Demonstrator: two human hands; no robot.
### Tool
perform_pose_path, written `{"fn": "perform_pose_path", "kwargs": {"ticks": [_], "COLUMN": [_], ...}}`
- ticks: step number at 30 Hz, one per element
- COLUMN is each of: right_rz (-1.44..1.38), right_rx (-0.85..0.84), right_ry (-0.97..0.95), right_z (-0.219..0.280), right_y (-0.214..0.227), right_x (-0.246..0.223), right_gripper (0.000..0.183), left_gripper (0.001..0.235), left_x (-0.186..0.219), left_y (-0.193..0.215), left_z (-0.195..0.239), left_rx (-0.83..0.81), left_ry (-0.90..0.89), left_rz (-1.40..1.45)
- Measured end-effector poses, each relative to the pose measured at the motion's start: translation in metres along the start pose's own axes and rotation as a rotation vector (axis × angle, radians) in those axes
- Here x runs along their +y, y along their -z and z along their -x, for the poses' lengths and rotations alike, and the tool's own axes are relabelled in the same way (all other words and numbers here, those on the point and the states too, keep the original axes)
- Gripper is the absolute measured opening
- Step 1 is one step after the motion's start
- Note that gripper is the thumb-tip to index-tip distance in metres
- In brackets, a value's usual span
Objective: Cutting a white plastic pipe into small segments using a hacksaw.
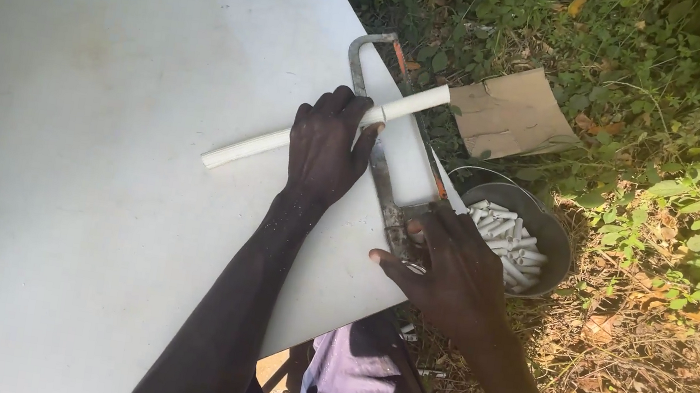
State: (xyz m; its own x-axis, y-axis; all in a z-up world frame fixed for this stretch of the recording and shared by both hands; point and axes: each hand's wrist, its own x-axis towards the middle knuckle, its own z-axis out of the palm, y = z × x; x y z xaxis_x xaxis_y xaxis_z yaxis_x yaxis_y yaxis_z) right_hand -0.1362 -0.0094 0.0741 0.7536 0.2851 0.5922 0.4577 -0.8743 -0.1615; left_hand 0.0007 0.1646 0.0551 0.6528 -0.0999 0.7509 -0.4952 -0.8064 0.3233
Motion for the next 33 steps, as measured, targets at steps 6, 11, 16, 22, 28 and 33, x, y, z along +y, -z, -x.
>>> {"fn": "perform_pose_path", "kwargs": {"ticks": [6,11,16,22,28,33], "right_rz": [0.125,0.222,0.301,-0.049,-0.850,-1.723], "right_rx": [0.254,0.021,0.075,0.188,0.316,0.162], "right_ry": [0.051,0.203,0.009,-0.338,-1.014,-1.704], "right_z": [-0.022,-0.047,-0.044,-0.017,0.122,0.245], "right_y": [0.012,0.004,-0.031,-0.011,-0.072,-0.167], "right_x": [0.036,0.066,0.093,0.119,0.173,0.231], "right_gripper": [0.034,0.034,0.035,0.031,0.024,0.027], "left_gripper": [0.025,0.026,0.035,0.030,0.031,0.042], "left_x": [0.008,0.032,0.047,0.034,0.029,0.027], "left_y": [-0.008,0.004,0.024,0.019,0.009,-0.001], "left_z": [0.004,0.004,0.004,0.004,0.006,0.011], "left_rx": [-0.151,-0.297,-0.297,-0.276,-0.279,-0.310], "left_ry": [-0.136,-0.273,-0.189,-0.163,-0.137,-0.173], "left_rz": [0.020,0.137,0.050,0.078,0.128,0.108]}}
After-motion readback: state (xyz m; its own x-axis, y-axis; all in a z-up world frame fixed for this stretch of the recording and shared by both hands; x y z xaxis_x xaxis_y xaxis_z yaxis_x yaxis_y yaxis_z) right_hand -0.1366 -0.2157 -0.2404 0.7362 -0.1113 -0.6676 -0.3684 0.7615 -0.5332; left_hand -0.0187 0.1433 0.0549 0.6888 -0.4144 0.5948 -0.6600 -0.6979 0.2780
